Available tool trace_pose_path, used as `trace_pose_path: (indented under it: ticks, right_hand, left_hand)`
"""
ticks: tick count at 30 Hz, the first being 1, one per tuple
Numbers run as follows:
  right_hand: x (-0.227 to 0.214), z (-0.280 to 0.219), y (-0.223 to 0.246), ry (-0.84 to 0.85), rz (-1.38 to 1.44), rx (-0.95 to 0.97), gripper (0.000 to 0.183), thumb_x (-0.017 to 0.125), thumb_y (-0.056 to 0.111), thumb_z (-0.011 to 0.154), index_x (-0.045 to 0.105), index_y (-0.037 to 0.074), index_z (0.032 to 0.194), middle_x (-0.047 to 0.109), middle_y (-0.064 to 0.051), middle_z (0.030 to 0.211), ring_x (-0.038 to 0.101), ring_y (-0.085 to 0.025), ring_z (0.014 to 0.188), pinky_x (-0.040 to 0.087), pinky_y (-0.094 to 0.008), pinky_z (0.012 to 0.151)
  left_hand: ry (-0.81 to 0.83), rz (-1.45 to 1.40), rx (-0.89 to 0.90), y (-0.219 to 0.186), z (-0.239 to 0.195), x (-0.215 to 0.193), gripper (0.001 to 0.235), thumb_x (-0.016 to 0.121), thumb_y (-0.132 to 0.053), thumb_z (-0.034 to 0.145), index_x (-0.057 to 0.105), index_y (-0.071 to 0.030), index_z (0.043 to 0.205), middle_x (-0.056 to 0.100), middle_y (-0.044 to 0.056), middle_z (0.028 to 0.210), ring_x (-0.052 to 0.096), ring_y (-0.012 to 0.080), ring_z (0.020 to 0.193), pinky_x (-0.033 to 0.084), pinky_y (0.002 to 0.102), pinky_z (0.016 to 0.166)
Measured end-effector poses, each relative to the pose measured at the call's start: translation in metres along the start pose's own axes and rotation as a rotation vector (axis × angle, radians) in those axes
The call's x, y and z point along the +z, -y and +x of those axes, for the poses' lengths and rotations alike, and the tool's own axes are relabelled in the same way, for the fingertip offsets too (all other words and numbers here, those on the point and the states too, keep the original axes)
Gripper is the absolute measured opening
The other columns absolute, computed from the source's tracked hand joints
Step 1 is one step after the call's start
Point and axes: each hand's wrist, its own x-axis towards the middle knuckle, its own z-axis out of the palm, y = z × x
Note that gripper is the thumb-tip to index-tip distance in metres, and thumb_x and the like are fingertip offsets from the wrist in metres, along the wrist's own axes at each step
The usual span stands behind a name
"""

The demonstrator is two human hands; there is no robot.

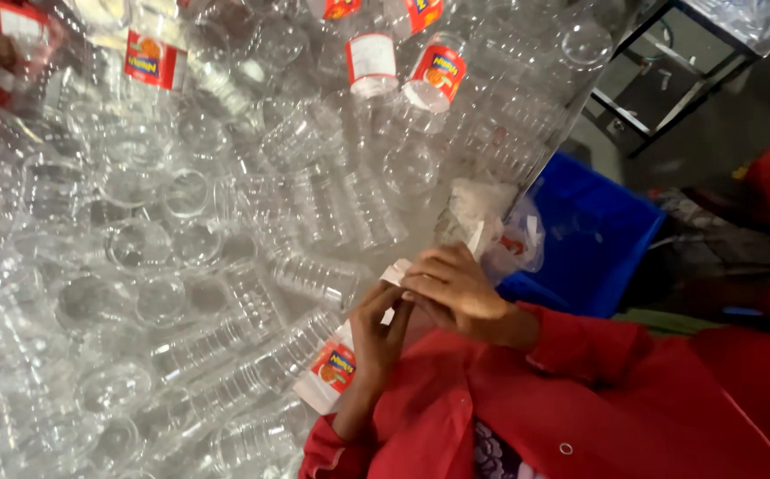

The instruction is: The person applies adhesive labels to clear plastic jars by hand, picking up each jar individually and pressing the label onto its side surface before returning it to the table.

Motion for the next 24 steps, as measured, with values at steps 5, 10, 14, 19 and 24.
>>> trace_pose_path:
  ticks: [5, 10, 14, 19, 24]
  right_hand:
    - [0.018, -0.045, -0.045, 0.021, 0.726, 0.717, 0.019, 0.064, 0.022, 0.104, 0.071, 0.005, 0.101, 0.064, -0.006, 0.087, 0.055, -0.018, 0.077, 0.042, -0.03, 0.065]
    - [0.025, -0.074, -0.104, -0.508, 1.377, 0.9, 0.03, 0.052, 0.03, 0.117, 0.064, 0.006, 0.103, 0.07, -0.011, 0.096, 0.05, -0.013, 0.069, 0.041, -0.027, 0.06]
    - [0.058, -0.1, -0.082, -0.093, 0.377, 0.355, 0.022, 0.049, 0.022, 0.113, 0.065, 0.007, 0.115, 0.07, -0.016, 0.119, 0.068, -0.023, 0.109, 0.056, -0.037, 0.088]
    - [0.076, -0.127, -0.046, 0.595, 0.759, 0.421, 0.028, 0.074, 0.025, 0.093, 0.07, 0.002, 0.108, 0.072, -0.01, 0.091, 0.07, -0.022, 0.081, 0.055, -0.035, 0.074]
    - [0.066, -0.135, -0.109, 0.024, 0.835, 1.18, 0.036, 0.083, 0.021, 0.085, 0.058, -0.003, 0.076, 0.071, -0.011, 0.074, 0.07, -0.022, 0.07, 0.059, -0.036, 0.065]
  left_hand:
    - [0.086, -0.045, 0.104, 0.009, -0.002, 0.002, 0.01, 0.074, 0.002, 0.086, 0.068, 0.003, 0.094, 0.06, 0.008, 0.075, 0.06, 0.0164, 0.067, 0.047, 0.028, 0.063]
    - [0.124, -0.284, -0.116, 0.053, -0.022, 0.003, 0.021, 0.075, 0.002, 0.096, 0.057, 0.002, 0.085, 0.052, 0.002, 0.074, 0.049, 0.0089, 0.071, 0.042, 0.029, 0.062]
    - [-0.062, -0.531, -0.228, 0.085, -0.029, 0.009, 0.011, 0.071, 0.002, 0.096, 0.059, 0.002, 0.098, 0.055, 0.0, 0.083, 0.051, 0.0083, 0.077, 0.041, 0.028, 0.068]
    - [-0.683, -0.243, 0.01, 0.12, -0.012, -0.04, 0.037, 0.057, -0.005, 0.101, 0.048, 0.005, 0.135, 0.055, 0.011, 0.126, 0.058, 0.0172, 0.111, 0.049, 0.032, 0.098]
    - [-0.633, -0.154, 0.006, 0.067, -0.004, -0.094, 0.048, 0.064, -0.007, 0.098, 0.039, 0.005, 0.137, 0.062, 0.016, 0.117, 0.062, 0.0243, 0.106, 0.05, 0.04, 0.091]
